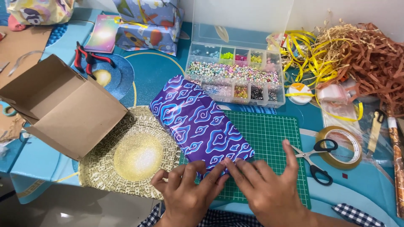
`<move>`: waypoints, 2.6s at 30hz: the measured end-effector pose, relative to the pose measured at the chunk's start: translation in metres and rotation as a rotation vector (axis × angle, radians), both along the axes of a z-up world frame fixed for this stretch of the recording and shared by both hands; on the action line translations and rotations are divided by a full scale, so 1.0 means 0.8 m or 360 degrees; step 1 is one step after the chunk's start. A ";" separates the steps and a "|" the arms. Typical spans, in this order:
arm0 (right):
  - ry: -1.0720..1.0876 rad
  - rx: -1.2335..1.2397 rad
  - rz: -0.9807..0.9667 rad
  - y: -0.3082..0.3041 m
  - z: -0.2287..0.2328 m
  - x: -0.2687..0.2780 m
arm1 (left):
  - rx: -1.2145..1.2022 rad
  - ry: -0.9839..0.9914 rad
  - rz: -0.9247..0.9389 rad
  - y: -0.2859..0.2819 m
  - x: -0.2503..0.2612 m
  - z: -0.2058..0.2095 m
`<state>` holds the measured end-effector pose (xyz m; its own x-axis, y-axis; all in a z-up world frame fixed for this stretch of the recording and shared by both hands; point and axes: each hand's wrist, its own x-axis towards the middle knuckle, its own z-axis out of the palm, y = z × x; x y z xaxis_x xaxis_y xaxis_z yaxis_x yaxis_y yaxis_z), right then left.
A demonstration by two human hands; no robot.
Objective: Wrapping a small box with patterned paper and securing it with adhesive tape on a craft table.
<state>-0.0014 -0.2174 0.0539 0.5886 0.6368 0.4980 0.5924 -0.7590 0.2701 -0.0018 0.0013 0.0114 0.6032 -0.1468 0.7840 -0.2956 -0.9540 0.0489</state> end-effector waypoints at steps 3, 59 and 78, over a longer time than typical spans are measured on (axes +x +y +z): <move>0.0051 -0.0019 -0.0004 -0.007 -0.014 -0.003 | -0.0284 0.0261 -0.0418 0.015 0.007 -0.007; 0.0685 0.1578 0.0569 -0.099 0.071 0.035 | -0.2156 0.1297 -0.1806 -0.009 0.097 -0.021; 0.0371 0.0823 -0.0068 -0.045 0.257 0.084 | -0.0807 0.0902 -0.1350 0.030 0.095 -0.088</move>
<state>0.0655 -0.2530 0.2595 0.7400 0.3180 0.5927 0.5580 -0.7823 -0.2769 0.0744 0.0254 -0.0590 0.7468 -0.4202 0.5155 -0.6486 -0.2890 0.7041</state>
